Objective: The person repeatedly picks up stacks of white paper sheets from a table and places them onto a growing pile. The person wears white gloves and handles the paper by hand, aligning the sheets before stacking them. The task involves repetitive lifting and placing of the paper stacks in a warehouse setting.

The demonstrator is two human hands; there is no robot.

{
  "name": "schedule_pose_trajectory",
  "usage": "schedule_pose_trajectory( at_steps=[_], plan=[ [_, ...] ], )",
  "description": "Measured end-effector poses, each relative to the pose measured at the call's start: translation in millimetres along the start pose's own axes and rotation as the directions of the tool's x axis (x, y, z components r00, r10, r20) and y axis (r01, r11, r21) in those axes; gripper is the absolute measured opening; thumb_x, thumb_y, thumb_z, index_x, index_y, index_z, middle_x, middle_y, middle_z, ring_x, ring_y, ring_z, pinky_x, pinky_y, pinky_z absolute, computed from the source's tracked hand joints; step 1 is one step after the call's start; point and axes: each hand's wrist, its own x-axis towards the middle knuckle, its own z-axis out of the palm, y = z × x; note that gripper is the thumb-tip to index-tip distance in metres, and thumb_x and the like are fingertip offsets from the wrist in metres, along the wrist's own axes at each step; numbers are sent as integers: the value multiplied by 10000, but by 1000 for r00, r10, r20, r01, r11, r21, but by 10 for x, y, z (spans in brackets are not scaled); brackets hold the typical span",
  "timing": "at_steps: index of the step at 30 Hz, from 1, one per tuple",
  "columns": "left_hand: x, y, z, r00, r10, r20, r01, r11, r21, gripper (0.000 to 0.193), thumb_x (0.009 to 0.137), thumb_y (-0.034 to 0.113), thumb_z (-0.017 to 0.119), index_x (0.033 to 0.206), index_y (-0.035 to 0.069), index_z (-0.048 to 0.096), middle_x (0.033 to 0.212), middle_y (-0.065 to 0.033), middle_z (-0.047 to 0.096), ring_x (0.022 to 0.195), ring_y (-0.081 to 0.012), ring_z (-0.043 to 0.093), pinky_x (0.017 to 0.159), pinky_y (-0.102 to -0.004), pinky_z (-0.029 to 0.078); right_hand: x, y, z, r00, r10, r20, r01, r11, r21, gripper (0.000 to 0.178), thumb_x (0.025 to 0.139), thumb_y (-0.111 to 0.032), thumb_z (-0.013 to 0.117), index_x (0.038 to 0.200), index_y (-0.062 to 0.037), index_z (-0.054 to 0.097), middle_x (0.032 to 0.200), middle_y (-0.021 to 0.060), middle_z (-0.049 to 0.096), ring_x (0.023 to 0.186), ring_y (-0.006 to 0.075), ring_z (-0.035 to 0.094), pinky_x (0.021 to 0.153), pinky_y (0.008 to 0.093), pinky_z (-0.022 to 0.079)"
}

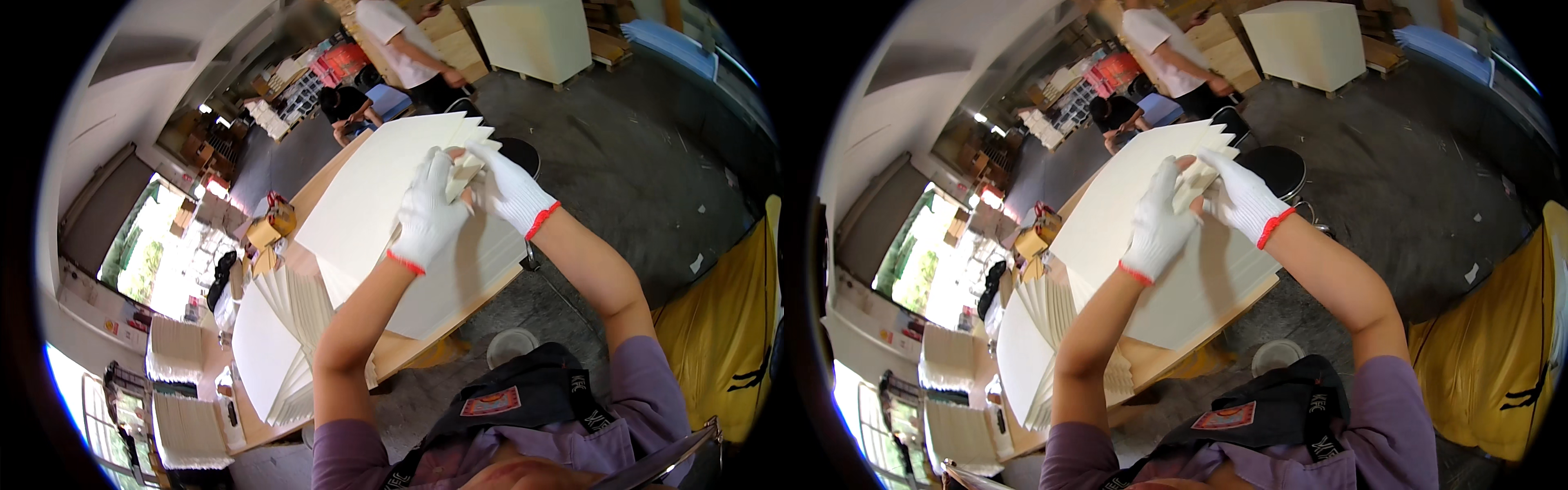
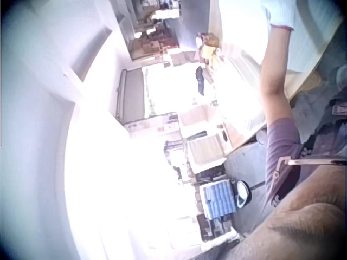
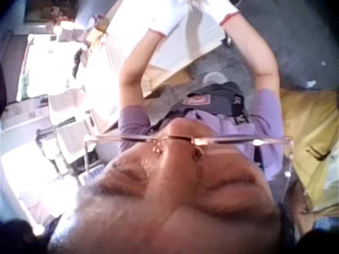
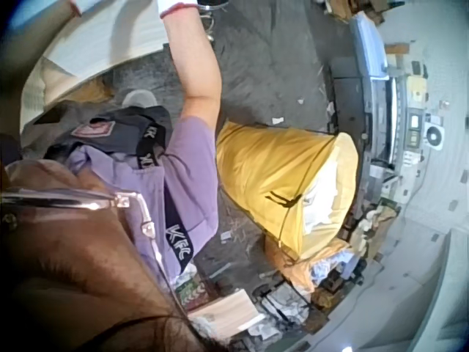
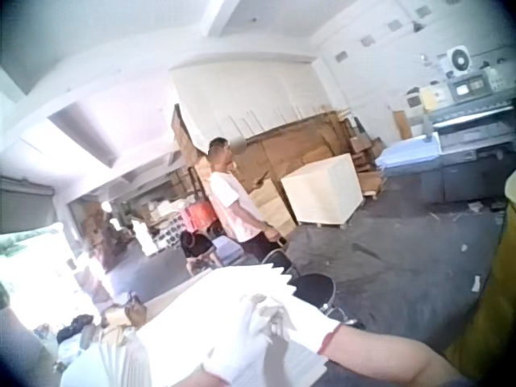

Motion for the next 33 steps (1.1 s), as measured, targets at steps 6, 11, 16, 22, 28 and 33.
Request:
schedule_pose_trajectory(
  at_steps=[6, 11, 16, 22, 28, 33],
  plan=[
    [-1188, 327, -436, 963, -106, 247, 186, 926, -328, 331, 857, 6, 624, 1187, 26, 621, 1221, -133, 646, 1094, -240, 638, 933, -327, 493, 186, 474, -126, 983, 82, 166, -18, 934, -357, 425, 975, -194, 615, 1356, -63, 478, 1296, 146, 565, 1153, 294, 609, 903, 437, 567],
    [-1806, 91, -304, 695, -557, 454, 500, -78, -862, 372, 972, 112, 547, 1327, 21, 482, 1369, -186, 564, 1224, -306, 583, 1034, -418, 471, -187, 212, 136, 991, 117, 63, -92, 944, -318, 376, 985, -131, 579, 1320, 3, 476, 1295, 154, 554, 1213, 301, 566, 1010, 496, 521],
    [-2033, 67, -534, 458, -640, 617, 183, -611, -770, 682, 1041, 547, 323, 1473, 20, 345, 1418, -209, 520, 1279, -377, 540, 1090, -501, 431, -705, -208, 11, 993, 83, -79, -111, 873, -475, 454, 977, -175, 613, 1368, 2, 465, 1285, 120, 564, 1171, 268, 587, 973, 448, 525],
    [-1941, 187, -732, 518, -664, 539, 266, -473, -840, 682, 963, 501, 557, 1398, -12, 452, 1327, -153, 590, 1208, -303, 592, 1025, -442, 485, -1495, -635, -347, 971, 115, -208, -223, 744, -630, 460, 991, -208, 574, 1372, 27, 467, 1269, 123, 594, 1122, 227, 623, 830, 432, 574],
    [-2119, 566, -945, 382, -885, 268, 405, -101, -909, 447, 913, 70, 657, 1312, -43, 490, 1158, -135, 656, 1030, -242, 672, 928, -377, 545, -1450, -521, -82, 990, 133, -52, -132, 715, -687, 418, 970, -128, 574, 1338, 51, 489, 1219, 141, 620, 1135, 217, 619, 881, 397, 551],
    [-2697, 554, -1543, 326, -902, -282, 471, 413, -779, 365, 899, 24, 640, 1250, -4, 542, 1126, -121, 629, 1029, -262, 624, 886, -338, 535, -859, 288, 805, 986, 75, 147, 22, 825, -565, 392, 954, -158, 619, 1300, 10, 544, 1211, 94, 629, 1081, 169, 605, 939, 338, 477]
  ],
)
